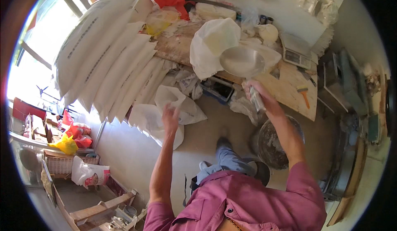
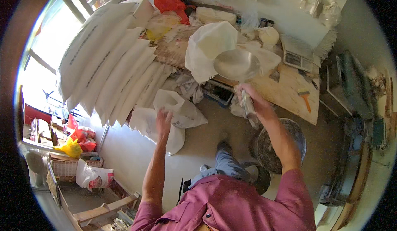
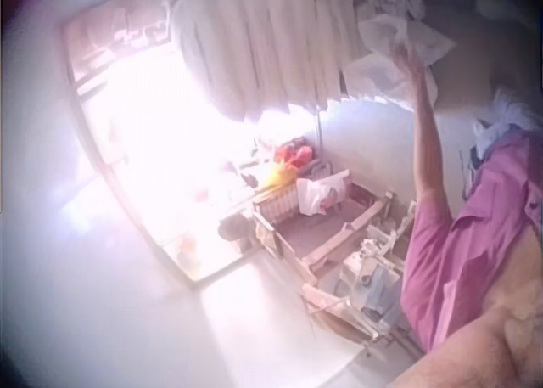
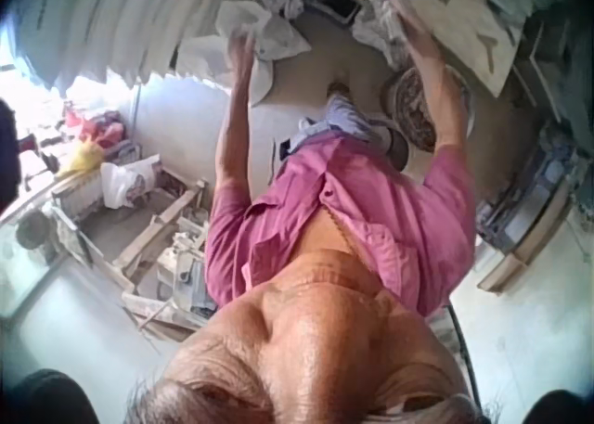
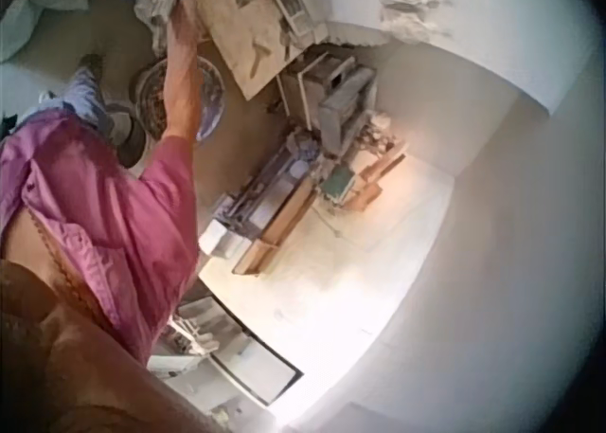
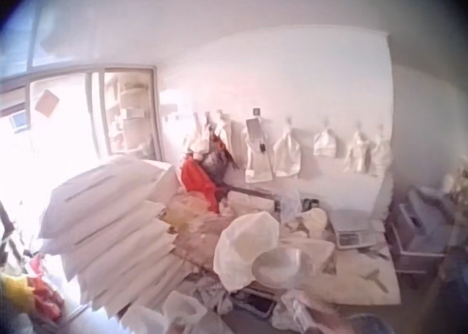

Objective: The person sifts flour from a large sack into a metal bowl using a sieve, then scoops the sifted flour with a ladle and pours it into a machine hopper. They repeat the scooping and pouring process multiple times.

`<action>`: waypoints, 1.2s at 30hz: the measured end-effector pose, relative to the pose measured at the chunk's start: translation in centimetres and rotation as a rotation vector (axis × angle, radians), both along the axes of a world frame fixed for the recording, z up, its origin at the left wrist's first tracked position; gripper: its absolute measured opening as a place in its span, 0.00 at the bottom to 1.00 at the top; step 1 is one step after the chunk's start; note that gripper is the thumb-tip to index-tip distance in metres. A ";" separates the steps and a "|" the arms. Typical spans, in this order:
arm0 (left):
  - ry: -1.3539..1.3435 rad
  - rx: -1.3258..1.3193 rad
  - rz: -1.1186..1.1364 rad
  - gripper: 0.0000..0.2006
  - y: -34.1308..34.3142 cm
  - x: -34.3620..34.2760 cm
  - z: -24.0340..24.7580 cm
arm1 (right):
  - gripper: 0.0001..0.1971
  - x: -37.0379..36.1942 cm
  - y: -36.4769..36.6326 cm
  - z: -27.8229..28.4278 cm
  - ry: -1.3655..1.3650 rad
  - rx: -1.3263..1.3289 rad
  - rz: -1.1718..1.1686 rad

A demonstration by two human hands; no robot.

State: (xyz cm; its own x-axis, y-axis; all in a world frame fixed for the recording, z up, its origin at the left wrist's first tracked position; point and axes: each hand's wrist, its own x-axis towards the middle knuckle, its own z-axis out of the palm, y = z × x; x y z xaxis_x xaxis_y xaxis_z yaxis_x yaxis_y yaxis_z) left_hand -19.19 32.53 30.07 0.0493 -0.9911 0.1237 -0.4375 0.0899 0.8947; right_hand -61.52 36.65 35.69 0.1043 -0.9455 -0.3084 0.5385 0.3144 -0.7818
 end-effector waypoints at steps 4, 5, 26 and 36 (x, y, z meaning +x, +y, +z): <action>-0.304 -0.386 0.080 0.39 -14.0 -14.4 6.7 | 0.13 -0.9 -11.0 -0.4 -0.109 -0.024 0.084; -0.409 -0.341 0.162 0.39 -17.0 -15.9 6.7 | 0.13 1.2 -12.2 2.6 -0.052 -0.124 0.105; 0.066 0.059 0.057 0.17 -30.2 -23.6 8.9 | 0.14 -5.2 -37.6 -11.9 1.561 -0.004 0.652; 0.237 0.067 -0.021 0.14 -30.5 -24.4 9.7 | 0.14 -2.7 -29.4 -8.2 0.184 0.372 0.286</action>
